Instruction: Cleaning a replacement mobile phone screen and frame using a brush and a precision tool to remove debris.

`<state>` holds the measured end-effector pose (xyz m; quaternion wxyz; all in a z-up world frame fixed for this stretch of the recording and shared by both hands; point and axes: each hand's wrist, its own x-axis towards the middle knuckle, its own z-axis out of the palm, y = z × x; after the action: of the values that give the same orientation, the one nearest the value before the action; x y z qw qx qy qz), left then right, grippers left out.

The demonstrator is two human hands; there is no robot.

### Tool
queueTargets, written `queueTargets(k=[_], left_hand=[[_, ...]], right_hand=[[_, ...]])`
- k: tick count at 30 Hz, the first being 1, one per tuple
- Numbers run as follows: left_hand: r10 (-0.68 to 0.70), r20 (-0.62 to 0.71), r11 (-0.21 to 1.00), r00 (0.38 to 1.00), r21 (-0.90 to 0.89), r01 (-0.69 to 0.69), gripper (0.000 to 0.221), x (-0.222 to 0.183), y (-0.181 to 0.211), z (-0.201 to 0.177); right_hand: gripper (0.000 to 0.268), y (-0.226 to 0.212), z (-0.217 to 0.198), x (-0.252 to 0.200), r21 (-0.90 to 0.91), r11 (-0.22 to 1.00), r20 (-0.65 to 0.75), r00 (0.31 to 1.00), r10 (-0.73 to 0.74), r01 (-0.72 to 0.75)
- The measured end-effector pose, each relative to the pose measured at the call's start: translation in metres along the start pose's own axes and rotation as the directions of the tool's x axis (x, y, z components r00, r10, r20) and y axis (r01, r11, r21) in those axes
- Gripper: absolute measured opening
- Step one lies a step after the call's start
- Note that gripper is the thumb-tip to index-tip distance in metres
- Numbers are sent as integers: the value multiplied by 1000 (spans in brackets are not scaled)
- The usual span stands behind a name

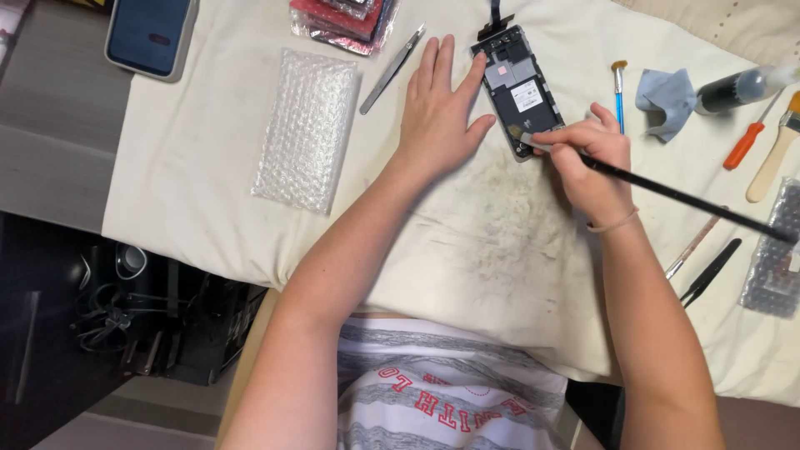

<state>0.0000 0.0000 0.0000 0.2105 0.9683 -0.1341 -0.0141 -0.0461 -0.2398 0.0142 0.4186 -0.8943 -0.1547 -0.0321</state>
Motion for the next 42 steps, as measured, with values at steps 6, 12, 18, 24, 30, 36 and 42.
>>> queueTargets(k=[6,12,18,24,30,36,42], left_hand=[[-15,43,999,999,-28,17,77,-1,3,-9],[-32,64,999,997,-22,33,77,0,5,-11],[8,-21,1000,1000,-5,-8,80,2,-3,3],[4,-23,1000,1000,6,-4,80,2,-3,3],[18,-50,1000,999,5,-18,80,2,-5,7],[6,-34,999,999,-39,-7,81,1,-2,-3],[91,-107,979,990,-172,-108,44,-2,2,-9]], right_hand=[[25,4,-1,-20,-45,999,-193,981,18,-27],[31,-4,0,-31,-78,993,-301,952,57,-84],[25,-29,12,-42,-58,993,-160,981,-113,105],[26,-14,9,-44,-13,996,-195,977,-87,86],[19,-24,15,-42,-108,981,-219,959,-181,161],[24,-16,8,-50,100,994,-130,991,-29,42],[21,-7,-37,-55,67,990,-395,914,-91,128]])
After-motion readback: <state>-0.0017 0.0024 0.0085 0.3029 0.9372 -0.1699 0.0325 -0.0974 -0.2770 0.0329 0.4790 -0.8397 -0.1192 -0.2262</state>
